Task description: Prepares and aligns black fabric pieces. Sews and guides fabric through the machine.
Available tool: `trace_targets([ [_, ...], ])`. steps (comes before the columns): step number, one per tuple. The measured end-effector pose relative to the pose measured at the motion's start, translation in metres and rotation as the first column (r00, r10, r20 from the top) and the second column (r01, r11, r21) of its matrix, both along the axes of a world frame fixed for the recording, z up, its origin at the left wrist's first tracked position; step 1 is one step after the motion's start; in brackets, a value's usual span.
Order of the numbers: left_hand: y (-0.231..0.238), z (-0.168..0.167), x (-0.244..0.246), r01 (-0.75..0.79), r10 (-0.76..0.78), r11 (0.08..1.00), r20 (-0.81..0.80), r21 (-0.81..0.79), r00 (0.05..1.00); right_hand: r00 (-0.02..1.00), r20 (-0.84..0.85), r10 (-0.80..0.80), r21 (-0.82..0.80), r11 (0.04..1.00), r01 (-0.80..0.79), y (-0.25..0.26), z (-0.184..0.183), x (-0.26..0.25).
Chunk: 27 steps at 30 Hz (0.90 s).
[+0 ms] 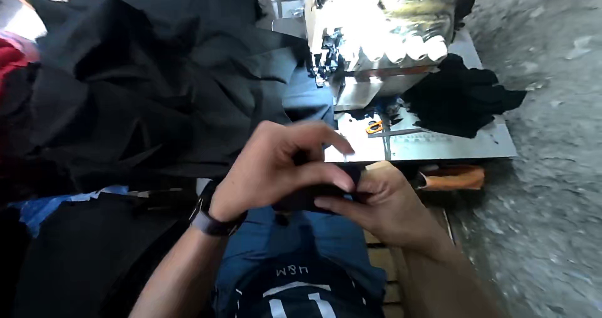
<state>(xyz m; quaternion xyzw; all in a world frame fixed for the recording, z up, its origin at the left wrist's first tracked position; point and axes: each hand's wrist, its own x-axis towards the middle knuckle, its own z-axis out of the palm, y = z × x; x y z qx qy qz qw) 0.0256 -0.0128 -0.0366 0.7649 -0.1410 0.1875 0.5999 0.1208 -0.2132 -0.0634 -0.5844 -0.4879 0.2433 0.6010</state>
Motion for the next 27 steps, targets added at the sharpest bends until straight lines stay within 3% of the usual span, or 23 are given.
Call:
trace_targets([
  [1, -0.001, -0.012, -0.002, -0.031, 0.025, 0.966, -0.028, -0.255, 0.999, 0.994, -0.107, -0.017, 0.049, 0.999, 0.022, 0.003, -0.002, -0.005],
  [3, -0.007, -0.045, -0.018, -0.002, -0.106, 0.744, -0.122, -0.668, 0.987, 0.946, -0.306, -0.11, 0.095, 0.985, 0.146, 0.006, -0.011, -0.017],
  [5, -0.022, -0.08, -0.041, -0.004, -0.273, 0.517, -0.169, -0.856, 0.947, 0.865, -0.453, -0.216, 0.072, 0.958, 0.277, 0.011, -0.021, -0.025],
  [6, -0.032, -0.089, -0.052, -0.024, -0.283, 0.503, -0.191, -0.864, 0.94, 0.832, -0.498, -0.245, 0.048, 0.95, 0.309, 0.011, -0.027, -0.028],
  [9, -0.048, -0.074, -0.063, -0.26, 0.021, 0.686, -0.339, -0.679, 0.941, 0.835, -0.494, -0.243, 0.044, 0.952, 0.303, 0.011, -0.039, -0.03],
  [13, -0.027, -0.058, -0.071, -0.355, 0.325, 0.913, -0.166, -0.203, 0.931, 0.951, -0.166, -0.262, 0.157, 0.945, 0.288, 0.007, -0.032, -0.015],
  [15, -0.014, -0.046, -0.081, -0.313, 0.303, 0.944, -0.109, -0.101, 0.947, 0.908, 0.161, -0.387, 0.189, 0.915, 0.357, 0.0, -0.024, -0.003],
  [17, -0.003, -0.027, -0.09, -0.205, 0.197, 0.976, -0.114, -0.067, 0.974, 0.758, 0.435, -0.486, 0.242, 0.874, 0.421, -0.006, -0.015, 0.007],
  [19, 0.003, -0.013, -0.094, -0.093, 0.084, 0.995, -0.177, -0.042, 0.981, 0.638, 0.582, -0.504, 0.296, 0.862, 0.411, -0.01, -0.004, 0.013],
  [21, 0.006, -0.012, -0.096, -0.068, 0.059, 0.997, -0.21, -0.034, 0.976, 0.61, 0.644, -0.462, 0.315, 0.886, 0.339, -0.01, 0.002, 0.016],
  [22, 0.006, -0.012, -0.096, -0.071, 0.06, 0.996, -0.217, -0.046, 0.974, 0.642, 0.647, -0.412, 0.294, 0.911, 0.289, -0.009, 0.004, 0.016],
  [24, 0.004, -0.014, -0.094, -0.085, 0.059, 0.99, -0.216, -0.113, 0.975, 0.808, 0.54, -0.238, 0.212, 0.967, 0.143, -0.008, 0.004, 0.012],
  [26, 0.0, -0.012, -0.092, -0.109, 0.066, 0.975, -0.217, -0.196, 0.974, 0.981, 0.195, 0.019, 0.129, 0.991, -0.045, -0.008, 0.002, 0.004],
  [27, -0.002, -0.01, -0.091, -0.124, 0.073, 0.965, -0.219, -0.229, 0.973, 0.993, -0.013, 0.12, 0.111, 0.987, -0.117, -0.01, 0.003, -0.001],
])
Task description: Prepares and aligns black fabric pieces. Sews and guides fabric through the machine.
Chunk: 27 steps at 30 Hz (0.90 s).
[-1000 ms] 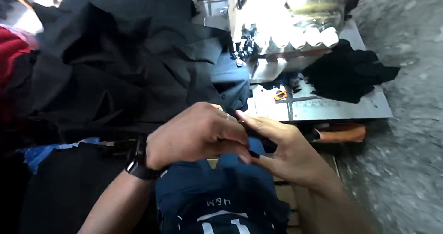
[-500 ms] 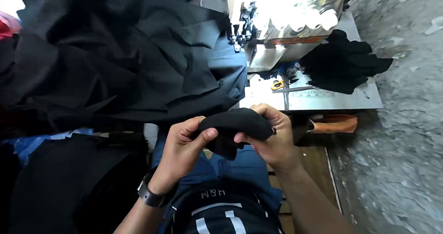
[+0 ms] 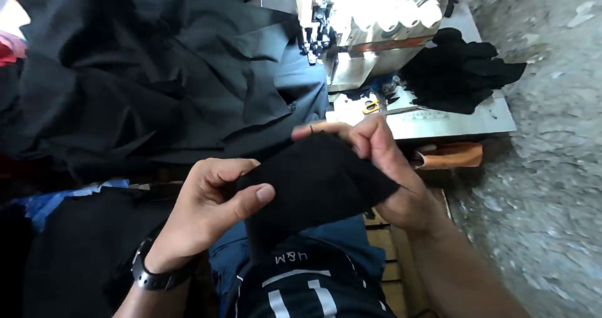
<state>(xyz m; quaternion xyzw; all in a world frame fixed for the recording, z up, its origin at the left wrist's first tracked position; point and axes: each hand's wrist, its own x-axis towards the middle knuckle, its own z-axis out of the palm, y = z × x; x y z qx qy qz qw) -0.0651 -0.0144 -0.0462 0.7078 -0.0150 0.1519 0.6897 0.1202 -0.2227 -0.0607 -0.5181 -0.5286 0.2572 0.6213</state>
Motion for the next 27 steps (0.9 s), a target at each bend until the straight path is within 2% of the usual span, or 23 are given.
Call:
trace_targets([
  [1, -0.001, 0.003, 0.0, -0.018, 0.018, 0.999, -0.005, -0.03, 1.0, 0.991, -0.124, 0.056, -0.037, 0.997, -0.061, -0.002, 0.002, -0.003],
  [2, -0.001, 0.008, -0.001, -0.041, 0.041, 0.998, -0.015, -0.048, 0.999, 0.98, -0.176, 0.09, -0.054, 0.993, -0.101, -0.004, 0.005, -0.005],
  [3, -0.001, 0.013, -0.003, -0.071, 0.069, 0.997, -0.028, -0.044, 0.997, 0.986, -0.143, 0.084, -0.071, 0.993, -0.095, -0.005, 0.009, -0.005],
  [4, 0.001, 0.019, -0.005, -0.096, 0.096, 0.995, -0.04, -0.007, 0.995, 0.999, -0.027, 0.03, -0.098, 0.995, -0.032, -0.006, 0.013, -0.003],
  [6, 0.006, 0.03, -0.01, -0.106, 0.124, 0.972, -0.07, 0.211, 0.99, 0.948, 0.3, -0.106, -0.154, 0.975, 0.158, -0.007, 0.02, 0.003],
  [7, 0.007, 0.035, -0.012, -0.101, 0.143, 0.913, -0.076, 0.395, 0.987, 0.878, 0.451, -0.161, -0.18, 0.947, 0.266, -0.007, 0.022, 0.003],
  [8, 0.008, 0.038, -0.013, -0.104, 0.171, 0.8, -0.059, 0.591, 0.984, 0.803, 0.565, -0.189, -0.192, 0.917, 0.351, -0.007, 0.023, 0.003],
  [10, 0.005, 0.042, -0.012, -0.096, 0.172, 0.582, -0.006, 0.807, 0.985, 0.704, 0.676, -0.217, -0.168, 0.885, 0.435, -0.004, 0.022, 0.001],
  [13, -0.005, 0.046, -0.014, -0.094, 0.197, 0.394, 0.016, 0.914, 0.98, 0.668, 0.699, -0.256, -0.119, 0.879, 0.461, 0.002, 0.019, 0.0],
  [16, -0.014, 0.039, -0.016, -0.107, 0.246, 0.285, 0.035, 0.953, 0.969, 0.698, 0.653, -0.294, -0.099, 0.881, 0.463, 0.003, 0.018, -0.001],
  [17, -0.015, 0.035, -0.015, -0.127, 0.255, 0.276, 0.055, 0.953, 0.965, 0.727, 0.616, -0.305, -0.097, 0.886, 0.454, 0.003, 0.017, 0.0],
  [18, -0.014, 0.032, -0.013, -0.152, 0.264, 0.298, 0.072, 0.942, 0.962, 0.764, 0.565, -0.314, -0.098, 0.893, 0.439, 0.002, 0.015, 0.001],
  [19, -0.012, 0.029, -0.012, -0.187, 0.275, 0.364, 0.086, 0.912, 0.958, 0.805, 0.499, -0.321, -0.107, 0.899, 0.425, 0.002, 0.015, 0.001],
  [22, -0.004, 0.027, -0.009, -0.224, 0.251, 0.686, 0.063, 0.692, 0.966, 0.914, 0.258, -0.312, -0.149, 0.922, 0.357, 0.001, 0.015, -0.002],
  [23, -0.002, 0.026, -0.008, -0.217, 0.231, 0.761, 0.058, 0.611, 0.971, 0.936, 0.176, -0.304, -0.161, 0.93, 0.332, 0.001, 0.016, -0.003],
  [25, 0.0, 0.025, -0.007, -0.213, 0.214, 0.831, 0.058, 0.514, 0.975, 0.96, 0.03, -0.279, -0.167, 0.945, 0.28, 0.001, 0.016, -0.004],
  [27, 0.0, 0.024, -0.006, -0.219, 0.216, 0.851, 0.062, 0.478, 0.975, 0.962, -0.078, -0.26, -0.169, 0.955, 0.244, 0.002, 0.015, -0.007],
])
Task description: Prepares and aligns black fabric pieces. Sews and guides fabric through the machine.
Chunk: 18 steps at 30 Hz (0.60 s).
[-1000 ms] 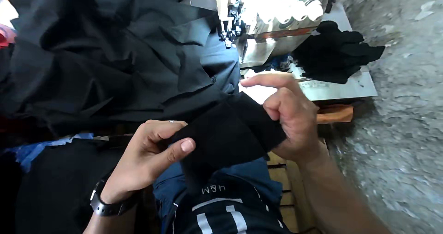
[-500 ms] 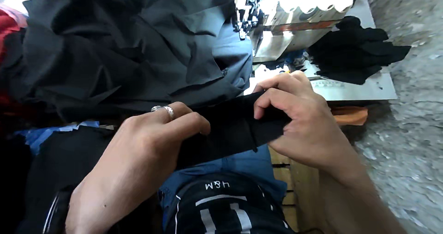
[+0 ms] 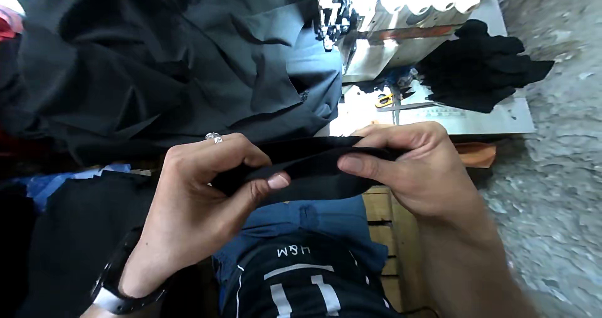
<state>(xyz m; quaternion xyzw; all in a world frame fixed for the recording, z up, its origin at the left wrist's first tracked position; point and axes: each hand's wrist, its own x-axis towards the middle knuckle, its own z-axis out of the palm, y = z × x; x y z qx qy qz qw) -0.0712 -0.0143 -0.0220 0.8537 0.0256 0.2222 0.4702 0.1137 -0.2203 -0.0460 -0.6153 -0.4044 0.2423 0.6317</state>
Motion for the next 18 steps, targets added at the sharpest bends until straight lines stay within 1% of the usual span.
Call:
trace_targets([
  [4, -0.001, -0.001, 0.002, -0.03, 0.03, 1.0, 0.015, -0.006, 0.999, 0.996, -0.081, -0.043, 0.041, 0.998, 0.047, 0.003, -0.006, -0.006],
  [9, -0.009, -0.001, 0.008, -0.127, 0.13, 0.991, 0.058, -0.045, 0.99, 0.976, -0.14, -0.165, 0.085, 0.98, 0.178, 0.009, -0.011, -0.014],
  [11, -0.011, -0.001, 0.013, -0.189, 0.19, 0.982, 0.056, -0.025, 0.98, 0.968, -0.144, -0.204, 0.115, 0.968, 0.221, 0.011, -0.011, -0.014],
  [13, -0.012, -0.003, 0.018, -0.241, 0.24, 0.97, 0.054, 0.009, 0.969, 0.97, -0.111, -0.216, 0.086, 0.97, 0.226, 0.013, -0.009, -0.013],
  [16, -0.01, -0.012, 0.025, -0.247, 0.25, 0.968, 0.077, -0.039, 0.965, 0.979, -0.061, -0.194, -0.031, 0.981, 0.192, 0.014, -0.007, -0.007],
  [18, -0.011, -0.017, 0.03, -0.235, 0.242, 0.967, 0.071, -0.096, 0.968, 0.984, -0.086, -0.158, -0.036, 0.987, 0.156, 0.015, -0.01, -0.004],
])
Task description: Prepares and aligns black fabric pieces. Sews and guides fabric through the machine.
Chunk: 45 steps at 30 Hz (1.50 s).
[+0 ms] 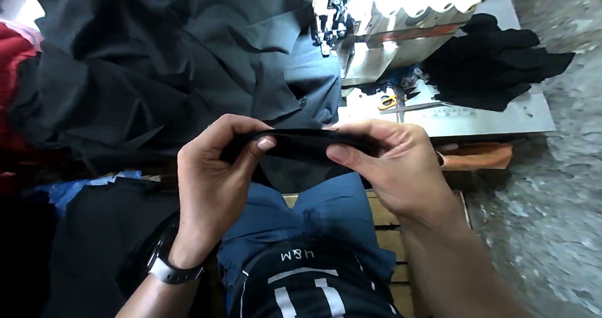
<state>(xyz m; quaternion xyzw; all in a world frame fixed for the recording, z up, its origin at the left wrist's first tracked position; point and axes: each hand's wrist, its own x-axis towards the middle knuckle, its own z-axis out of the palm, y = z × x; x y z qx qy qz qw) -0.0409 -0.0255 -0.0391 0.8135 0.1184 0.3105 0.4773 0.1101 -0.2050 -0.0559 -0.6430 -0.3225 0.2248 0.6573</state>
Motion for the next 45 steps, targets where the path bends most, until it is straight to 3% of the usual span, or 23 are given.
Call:
trace_targets([
  [6, -0.004, 0.003, 0.012, -0.031, 0.027, 0.994, -0.041, -0.101, 0.999, 0.984, -0.18, 0.012, 0.089, 0.996, 0.005, 0.006, -0.016, 0.004],
  [25, 0.01, 0.003, 0.059, -0.007, 0.006, 1.0, -0.115, -0.01, 0.993, 0.957, -0.289, -0.034, 0.106, 0.992, 0.067, 0.009, -0.032, 0.041],
  [30, 0.024, 0.008, 0.07, -0.025, 0.034, 0.998, -0.156, 0.054, 0.987, 0.958, -0.273, 0.09, -0.034, 0.994, -0.103, -0.005, -0.025, 0.054],
  [36, 0.03, 0.012, 0.079, 0.009, 0.007, 0.997, -0.205, 0.075, 0.979, 0.996, -0.092, 0.022, -0.141, 0.989, -0.035, -0.012, -0.022, 0.056],
  [42, 0.033, 0.008, 0.084, 0.002, 0.014, 0.996, -0.186, 0.086, 0.982, 0.995, -0.1, -0.01, -0.106, 0.994, -0.001, -0.008, -0.026, 0.056],
  [45, 0.044, 0.012, 0.085, 0.038, -0.011, 0.976, -0.128, 0.213, 0.992, 0.992, -0.127, -0.008, -0.009, 1.0, 0.006, 0.002, -0.03, 0.057],
])
